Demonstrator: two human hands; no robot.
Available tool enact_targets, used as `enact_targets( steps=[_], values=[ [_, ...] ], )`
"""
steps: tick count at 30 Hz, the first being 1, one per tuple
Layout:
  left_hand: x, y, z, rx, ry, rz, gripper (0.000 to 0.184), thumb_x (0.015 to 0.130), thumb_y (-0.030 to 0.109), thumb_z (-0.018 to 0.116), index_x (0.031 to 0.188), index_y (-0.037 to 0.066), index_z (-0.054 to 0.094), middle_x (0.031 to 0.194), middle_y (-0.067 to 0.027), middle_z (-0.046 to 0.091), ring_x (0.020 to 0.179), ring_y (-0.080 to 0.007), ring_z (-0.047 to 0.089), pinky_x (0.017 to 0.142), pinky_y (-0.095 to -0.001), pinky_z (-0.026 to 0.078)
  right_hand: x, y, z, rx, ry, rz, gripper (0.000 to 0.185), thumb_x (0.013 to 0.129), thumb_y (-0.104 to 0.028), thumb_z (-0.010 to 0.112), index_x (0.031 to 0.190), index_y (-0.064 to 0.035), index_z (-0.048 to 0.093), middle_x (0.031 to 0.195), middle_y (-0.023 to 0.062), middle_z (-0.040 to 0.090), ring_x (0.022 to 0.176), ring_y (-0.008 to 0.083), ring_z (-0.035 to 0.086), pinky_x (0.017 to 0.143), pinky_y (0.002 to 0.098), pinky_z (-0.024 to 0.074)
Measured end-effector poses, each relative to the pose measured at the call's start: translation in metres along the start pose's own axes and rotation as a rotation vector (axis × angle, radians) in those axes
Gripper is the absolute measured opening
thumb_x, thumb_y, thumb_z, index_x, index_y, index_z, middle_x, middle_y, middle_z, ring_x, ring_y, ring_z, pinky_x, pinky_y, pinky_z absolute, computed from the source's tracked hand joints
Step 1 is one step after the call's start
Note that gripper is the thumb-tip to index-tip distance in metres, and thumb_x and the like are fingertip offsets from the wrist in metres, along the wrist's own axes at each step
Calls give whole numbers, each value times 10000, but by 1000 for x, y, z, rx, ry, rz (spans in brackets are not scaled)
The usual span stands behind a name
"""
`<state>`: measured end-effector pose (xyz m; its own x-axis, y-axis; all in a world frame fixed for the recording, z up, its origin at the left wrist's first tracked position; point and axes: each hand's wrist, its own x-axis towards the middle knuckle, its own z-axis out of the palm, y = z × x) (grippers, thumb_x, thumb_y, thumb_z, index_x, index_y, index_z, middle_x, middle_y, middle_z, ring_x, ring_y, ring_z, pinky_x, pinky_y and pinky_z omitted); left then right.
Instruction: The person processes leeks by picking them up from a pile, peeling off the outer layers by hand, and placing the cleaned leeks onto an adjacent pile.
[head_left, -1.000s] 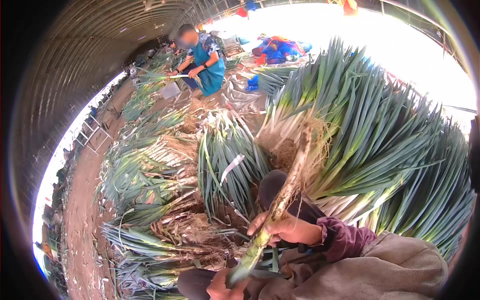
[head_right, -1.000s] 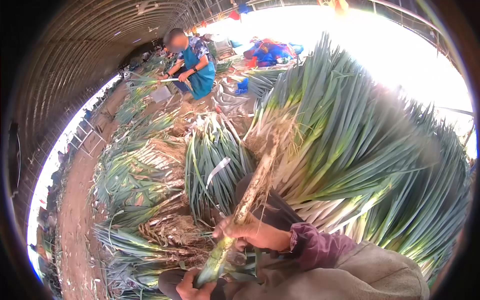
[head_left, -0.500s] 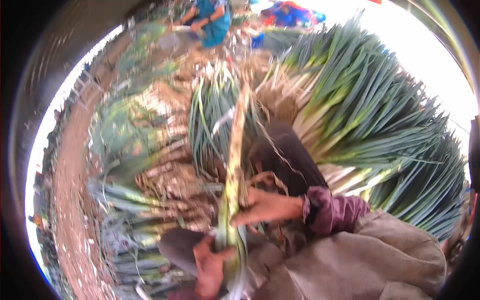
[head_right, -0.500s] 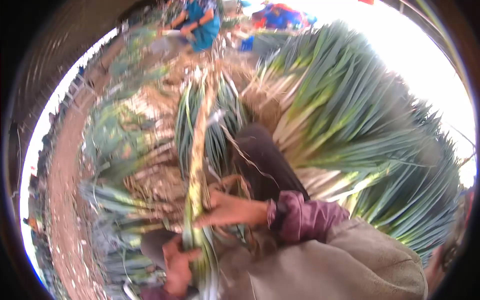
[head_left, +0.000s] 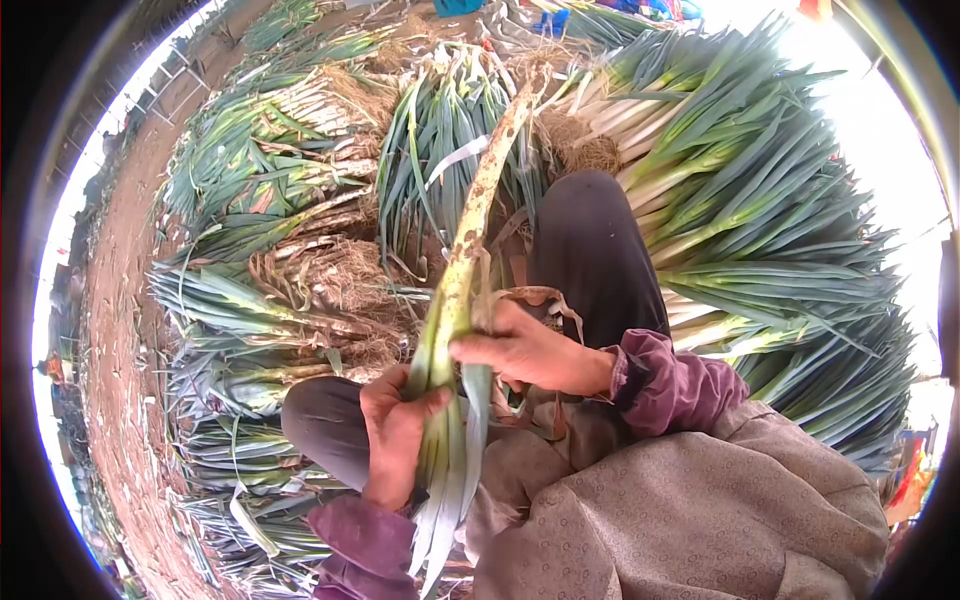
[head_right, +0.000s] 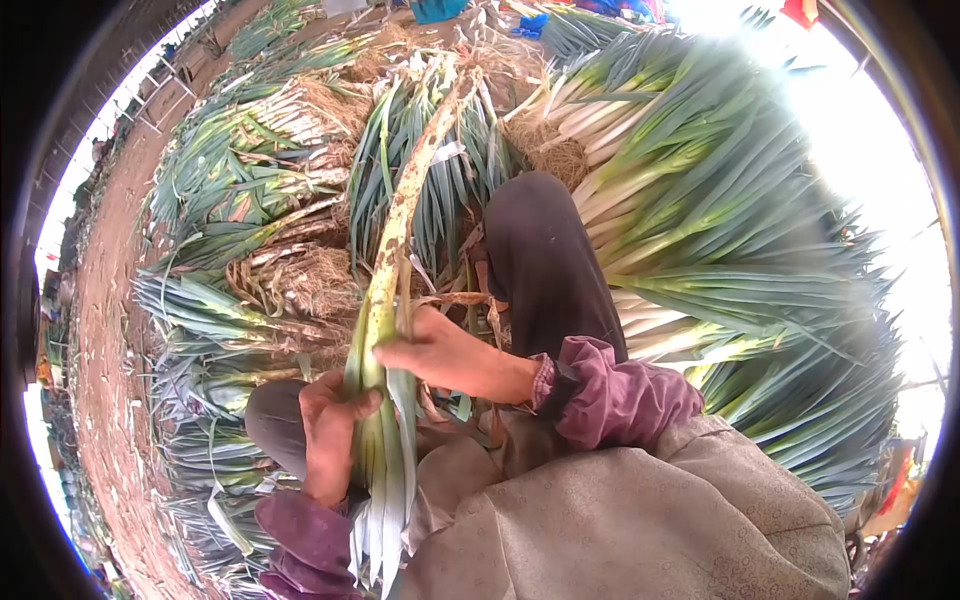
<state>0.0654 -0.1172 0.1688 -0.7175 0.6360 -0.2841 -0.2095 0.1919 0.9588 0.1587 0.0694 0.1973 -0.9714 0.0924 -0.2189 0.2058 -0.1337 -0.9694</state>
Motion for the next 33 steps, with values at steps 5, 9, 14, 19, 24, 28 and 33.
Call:
enact_targets(
  steps=[5, 9, 14, 19, 24, 28, 33],
  values=[
    [16, -28, -37, -37, 304, -94, 119, 810, 75, 639, 800, -43, 629, 666, -44, 598, 548, -122, 537, 525, -254, 422, -46, -70, -30, -47, 97, -170, 206, 890, -212, 625, 822, -18, 626, 620, -7, 530, 546, 61, 505, 460, 244, 360],
    [13, -37, -69, -187, 515, -113, 225, 854, 217, 614, 794, -1, 612, 688, -44, 585, 602, -141, 551, 565, -292, 443, -67, -70, -42, -84, 142, -513, 146, 891, -122, 597, 802, -9, 618, 628, 26, 550, 540, 94, 499, 472, 262, 366],
    [-4, -26, -82, -328, 251, -174, 343, 799, 317, 673, 918, 2, 607, 698, -75, 583, 596, -185, 563, 561, -294, 468, -9, 2, -57, -1180, -70, -328, 276, 878, -254, 631, 772, 0, 615, 573, 105, 507, 527, 202, 521, 529, 346, 396],
    [-17, -15, -65, -250, 127, -99, 368, 702, 273, 711, 894, -17, 594, 643, -88, 560, 519, -183, 543, 475, -297, 455, 1, 8, -24, -1182, 45, -554, 303, 859, -284, 634, 728, -30, 533, 558, 117, 465, 545, 318, 530, 556, 397, 398],
    [-29, 0, -38, -315, 22, -113, 350, 637, 196, 672, 889, -34, 593, 653, -93, 565, 524, -167, 538, 478, -286, 448, 23, -12, 28, -666, 127, -606, 337, 893, -288, 610, 725, -32, 468, 558, 159, 468, 500, 367, 513, 471, 449, 374],
    [-44, 31, -6, -314, 31, -117, 335, 629, 181, 652, 882, -35, 616, 700, -109, 618, 536, -179, 568, 516, -286, 477, 38, 1, 56, -751, 342, -639, 242, 930, -225, 572, 841, -24, 469, 610, 164, 460, 518, 388, 516, 458, 444, 357],
    [-47, 20, -2, -351, -53, -107, 259, 692, 131, 651, 879, -46, 616, 728, -96, 620, 582, -165, 578, 549, -285, 487, 43, 17, 64, -695, 484, -764, 207, 946, -175, 523, 831, -25, 441, 614, 150, 462, 495, 372, 496, 448, 442, 357]
  ],
)
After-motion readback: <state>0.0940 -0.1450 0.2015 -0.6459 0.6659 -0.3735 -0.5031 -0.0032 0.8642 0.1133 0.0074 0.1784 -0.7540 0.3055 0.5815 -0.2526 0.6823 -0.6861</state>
